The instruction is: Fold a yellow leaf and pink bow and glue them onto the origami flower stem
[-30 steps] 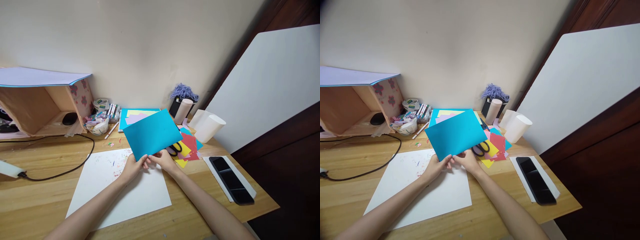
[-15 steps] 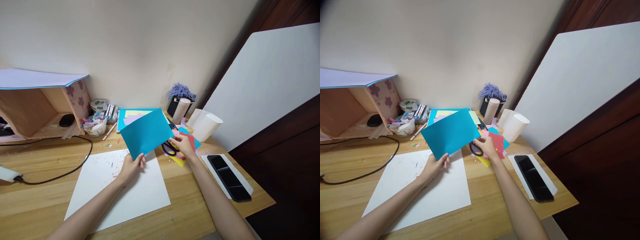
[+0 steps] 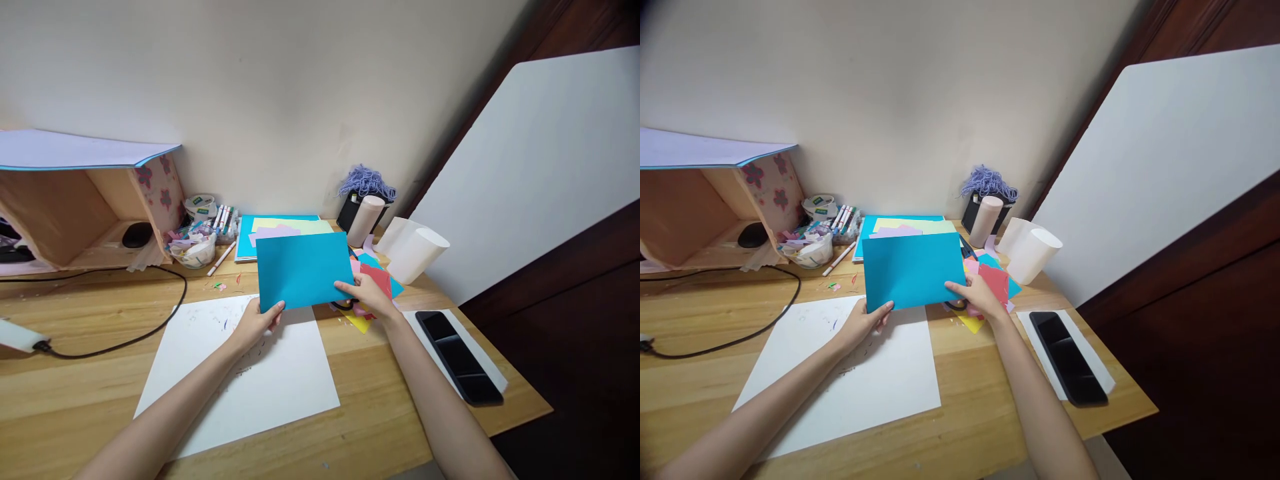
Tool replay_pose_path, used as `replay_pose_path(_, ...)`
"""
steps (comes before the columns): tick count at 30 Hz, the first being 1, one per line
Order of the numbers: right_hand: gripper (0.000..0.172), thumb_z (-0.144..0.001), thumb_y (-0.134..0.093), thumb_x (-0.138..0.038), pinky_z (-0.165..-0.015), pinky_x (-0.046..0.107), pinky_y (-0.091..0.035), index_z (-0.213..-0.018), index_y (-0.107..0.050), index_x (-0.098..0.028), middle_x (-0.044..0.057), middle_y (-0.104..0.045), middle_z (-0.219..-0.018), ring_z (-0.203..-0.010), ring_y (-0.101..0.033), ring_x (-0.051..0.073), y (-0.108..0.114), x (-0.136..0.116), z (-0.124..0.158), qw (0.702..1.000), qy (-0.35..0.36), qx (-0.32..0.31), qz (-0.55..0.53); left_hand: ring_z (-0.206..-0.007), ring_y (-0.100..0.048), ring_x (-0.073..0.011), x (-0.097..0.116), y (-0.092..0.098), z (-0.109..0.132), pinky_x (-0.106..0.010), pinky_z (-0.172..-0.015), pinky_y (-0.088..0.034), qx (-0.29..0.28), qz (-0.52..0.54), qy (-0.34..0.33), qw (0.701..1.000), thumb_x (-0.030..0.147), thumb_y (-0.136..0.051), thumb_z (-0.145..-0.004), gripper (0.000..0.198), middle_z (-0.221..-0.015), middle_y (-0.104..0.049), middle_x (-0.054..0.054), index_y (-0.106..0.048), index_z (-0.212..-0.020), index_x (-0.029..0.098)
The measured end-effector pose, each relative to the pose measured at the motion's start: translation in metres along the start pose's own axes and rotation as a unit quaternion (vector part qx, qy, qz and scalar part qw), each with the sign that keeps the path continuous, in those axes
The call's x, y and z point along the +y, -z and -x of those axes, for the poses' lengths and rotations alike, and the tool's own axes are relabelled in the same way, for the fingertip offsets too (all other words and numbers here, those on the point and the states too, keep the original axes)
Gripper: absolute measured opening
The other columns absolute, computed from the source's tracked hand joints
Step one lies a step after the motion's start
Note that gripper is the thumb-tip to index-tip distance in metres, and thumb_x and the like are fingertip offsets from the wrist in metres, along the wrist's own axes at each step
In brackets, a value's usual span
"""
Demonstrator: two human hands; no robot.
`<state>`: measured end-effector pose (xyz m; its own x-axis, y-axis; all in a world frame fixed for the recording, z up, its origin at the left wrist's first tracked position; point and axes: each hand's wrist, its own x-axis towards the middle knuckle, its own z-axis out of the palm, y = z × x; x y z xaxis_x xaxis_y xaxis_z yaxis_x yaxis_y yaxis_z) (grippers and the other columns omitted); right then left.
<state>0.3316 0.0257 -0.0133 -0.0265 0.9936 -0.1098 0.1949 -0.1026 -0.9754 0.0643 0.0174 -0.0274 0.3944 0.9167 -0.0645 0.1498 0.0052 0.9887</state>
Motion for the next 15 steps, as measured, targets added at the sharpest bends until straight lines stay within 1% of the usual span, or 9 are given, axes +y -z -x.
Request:
replay_pose_path(1, 0.036, -0.060, -0.071, -0.046, -0.044, 0.023, -0.043, -0.069, -0.060, -0.013, 0.002, -0.062, -0.057, -0.049, -0.056, 0.012, -0.005, 0.000, 0.001, 1.000, -0.013, -0.014, -0.002, -0.043, -0.042, -0.0093, 0.000, 0.001, -0.001, -0.023, -0.050, -0.035, 0.009, 0.020, 0.004, 1.000, 0.045, -0.053, -0.077, 0.039, -0.043, -0.047, 0.001, -0.049, -0.051, 0.016)
replay_pose_path(2, 0.035, -0.060, -0.072, -0.046, -0.042, 0.022, -0.042, -0.067, -0.058, -0.014, 0.002, -0.061, -0.055, -0.047, -0.056, 0.012, -0.010, -0.001, 0.002, 1.000, -0.023, -0.010, -0.008, -0.044, -0.044, -0.0097, 0.000, 0.002, -0.001, -0.023, -0.050, -0.036, 0.022, 0.045, 0.008, 0.999, 0.045, -0.054, -0.076, 0.037, -0.045, -0.049, 0.001, -0.051, -0.053, 0.016)
replay_pose_path(5, 0.036, -0.059, -0.073, -0.045, -0.041, 0.021, -0.044, -0.070, -0.056, -0.015, 0.002, -0.062, -0.055, -0.047, -0.059, 0.013, -0.026, -0.001, 0.003, 0.997, -0.030, 0.058, -0.040, -0.051, -0.053, -0.0125, 0.000, 0.002, -0.003, -0.026, -0.054, -0.043, 0.052, 0.120, 0.012, 0.991, 0.046, -0.058, -0.072, 0.034, -0.060, -0.058, -0.004, -0.059, -0.066, 0.012)
replay_pose_path(7, 0.038, -0.059, -0.072, -0.046, -0.041, 0.022, -0.045, -0.074, -0.056, -0.015, 0.002, -0.063, -0.055, -0.047, -0.060, 0.015, -0.038, -0.002, 0.004, 0.994, -0.024, 0.090, -0.060, -0.056, -0.057, -0.0142, 0.000, 0.000, -0.004, -0.027, -0.057, -0.046, 0.049, 0.131, 0.012, 0.990, 0.046, -0.062, -0.068, 0.036, -0.069, -0.063, -0.007, -0.063, -0.077, 0.011)
replay_pose_path(9, 0.039, -0.059, -0.071, -0.047, -0.042, 0.024, -0.047, -0.074, -0.057, -0.014, 0.003, -0.063, -0.054, -0.048, -0.062, 0.016, -0.051, -0.002, 0.007, 0.993, -0.008, 0.095, -0.070, -0.057, -0.059, -0.0148, 0.000, -0.002, -0.004, -0.026, -0.054, -0.045, 0.036, 0.113, 0.018, 0.993, 0.046, -0.064, -0.066, 0.039, -0.072, -0.065, -0.008, -0.065, -0.082, 0.010)
replay_pose_path(12, 0.040, -0.060, -0.070, -0.049, -0.049, 0.029, -0.053, -0.074, -0.058, -0.014, 0.004, -0.067, -0.062, -0.052, -0.064, 0.019, -0.068, 0.000, 0.012, 0.992, 0.036, 0.088, -0.078, -0.055, -0.058, -0.0144, 0.000, -0.005, -0.003, -0.024, -0.051, -0.042, 0.023, 0.070, 0.034, 0.997, 0.046, -0.064, -0.066, 0.037, -0.065, -0.065, -0.008, -0.066, -0.074, 0.010)
replay_pose_path(15, 0.037, -0.063, -0.069, -0.047, -0.056, 0.033, -0.056, -0.076, -0.060, -0.014, 0.005, -0.069, -0.069, -0.057, -0.066, 0.021, -0.078, 0.002, 0.018, 0.992, 0.063, 0.080, -0.077, -0.053, -0.057, -0.0146, -0.001, -0.007, -0.002, -0.025, -0.053, -0.042, 0.034, 0.031, 0.055, 0.997, 0.046, -0.061, -0.068, 0.036, -0.057, -0.063, -0.008, -0.065, -0.064, 0.010)
